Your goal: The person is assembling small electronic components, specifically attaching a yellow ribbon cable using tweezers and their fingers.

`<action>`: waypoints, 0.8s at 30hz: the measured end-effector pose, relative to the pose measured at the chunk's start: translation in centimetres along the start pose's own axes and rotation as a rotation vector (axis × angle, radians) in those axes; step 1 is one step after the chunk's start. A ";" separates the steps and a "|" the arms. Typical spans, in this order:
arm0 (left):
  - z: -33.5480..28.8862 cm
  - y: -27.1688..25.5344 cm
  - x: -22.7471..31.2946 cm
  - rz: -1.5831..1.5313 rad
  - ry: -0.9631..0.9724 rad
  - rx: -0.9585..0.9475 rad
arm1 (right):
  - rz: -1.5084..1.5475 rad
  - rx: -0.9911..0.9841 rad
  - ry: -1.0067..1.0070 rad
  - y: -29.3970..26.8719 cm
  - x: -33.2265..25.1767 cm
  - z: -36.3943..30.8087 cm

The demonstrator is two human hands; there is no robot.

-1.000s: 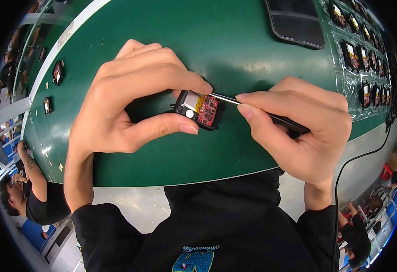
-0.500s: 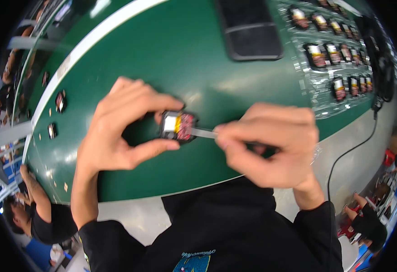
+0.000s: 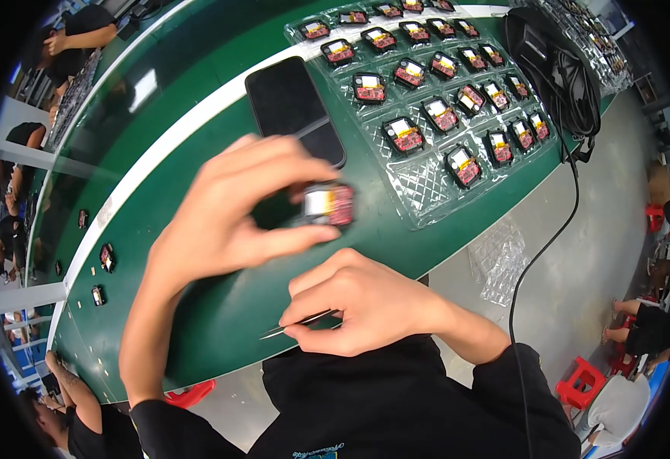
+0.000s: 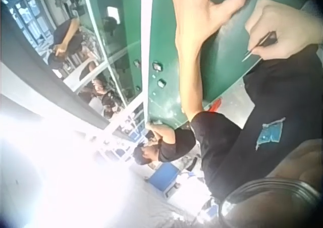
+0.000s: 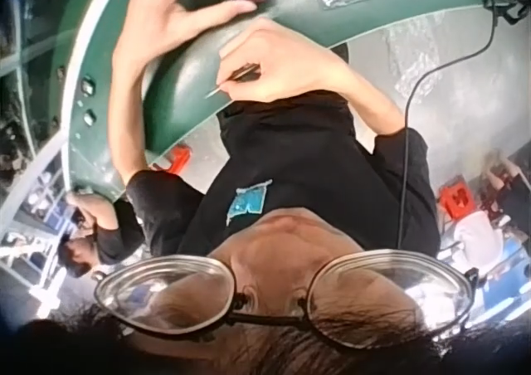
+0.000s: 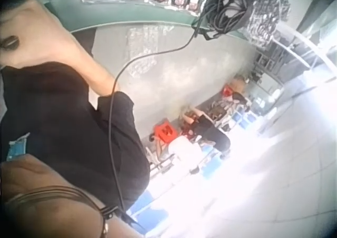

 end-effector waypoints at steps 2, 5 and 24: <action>3.2 2.3 0.7 -0.034 0.135 -0.013 | 0.009 0.009 0.022 -0.2 0.1 0.2; 5.0 5.6 1.5 0.027 0.204 -0.073 | -0.032 -0.010 0.012 0.2 -0.1 0.3; -33.7 -19.5 -20.0 0.710 -1.098 0.233 | -0.131 0.077 0.148 0.1 0.8 0.7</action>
Point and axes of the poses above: each hand's wrist, its own z-axis towards the middle knuckle, its own y-axis out of the palm, x = y × z, the point moved 9 cm from there along z, towards the middle knuckle, and after that the axes turned 8 degrees about z, right-handed, at the moved point
